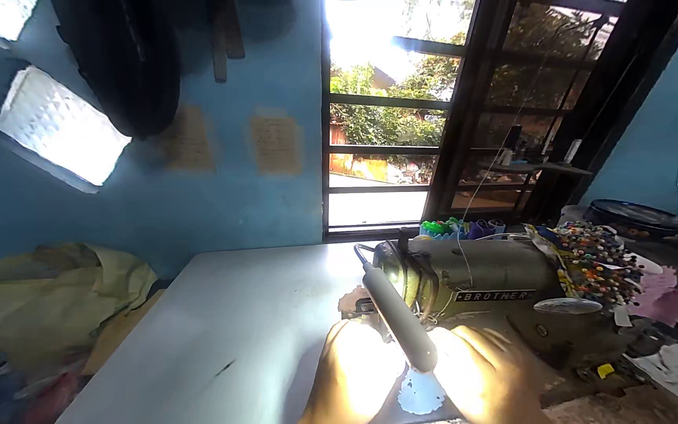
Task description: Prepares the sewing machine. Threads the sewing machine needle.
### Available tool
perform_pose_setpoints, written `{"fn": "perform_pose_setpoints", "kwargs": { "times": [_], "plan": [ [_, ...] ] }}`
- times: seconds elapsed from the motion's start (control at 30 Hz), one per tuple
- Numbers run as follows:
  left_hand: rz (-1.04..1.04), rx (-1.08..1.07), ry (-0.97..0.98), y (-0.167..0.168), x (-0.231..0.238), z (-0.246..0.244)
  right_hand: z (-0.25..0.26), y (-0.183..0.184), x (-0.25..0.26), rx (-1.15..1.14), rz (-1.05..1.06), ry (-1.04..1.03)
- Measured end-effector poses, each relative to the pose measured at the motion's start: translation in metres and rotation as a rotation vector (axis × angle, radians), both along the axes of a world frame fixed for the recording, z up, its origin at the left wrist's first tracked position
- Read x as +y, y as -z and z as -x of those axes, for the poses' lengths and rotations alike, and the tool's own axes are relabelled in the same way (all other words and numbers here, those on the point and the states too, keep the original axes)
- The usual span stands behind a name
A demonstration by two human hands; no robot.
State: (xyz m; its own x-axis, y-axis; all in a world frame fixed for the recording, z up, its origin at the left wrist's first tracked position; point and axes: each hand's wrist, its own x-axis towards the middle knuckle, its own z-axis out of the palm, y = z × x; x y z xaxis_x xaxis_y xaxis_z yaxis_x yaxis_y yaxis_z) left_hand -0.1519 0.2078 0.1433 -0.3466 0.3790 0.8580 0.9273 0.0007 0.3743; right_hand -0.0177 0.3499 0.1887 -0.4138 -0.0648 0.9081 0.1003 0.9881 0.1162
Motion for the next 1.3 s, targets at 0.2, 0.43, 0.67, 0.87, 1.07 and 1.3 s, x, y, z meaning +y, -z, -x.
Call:
{"fn": "perform_pose_setpoints", "kwargs": {
  "times": [0.2, 0.43, 0.67, 0.87, 1.07, 1.3],
  "plan": [
    [0.261, 0.062, 0.111, -0.007, -0.011, -0.001, 0.002, 0.005, -0.048, -0.111, 0.491, 0.068],
    [0.018, 0.008, -0.578, -0.032, -0.049, 0.057, 0.024, 0.015, -0.031, 0.266, 0.269, 0.076],
    [-0.314, -0.162, -1.041, -0.043, -0.115, 0.099, 0.014, 0.022, -0.042, 0.131, 0.389, 0.094],
    [-0.103, 0.021, -0.507, -0.038, -0.066, 0.069, 0.023, 0.025, -0.034, 0.108, 0.34, 0.12],
    [0.085, -0.088, -0.182, -0.019, -0.014, 0.003, 0.018, 0.025, -0.041, 0.058, 0.392, 0.045],
    [0.267, -0.086, -0.19, -0.005, -0.012, 0.01, 0.034, 0.02, -0.04, 0.175, 0.329, 0.063]
  ]
}}
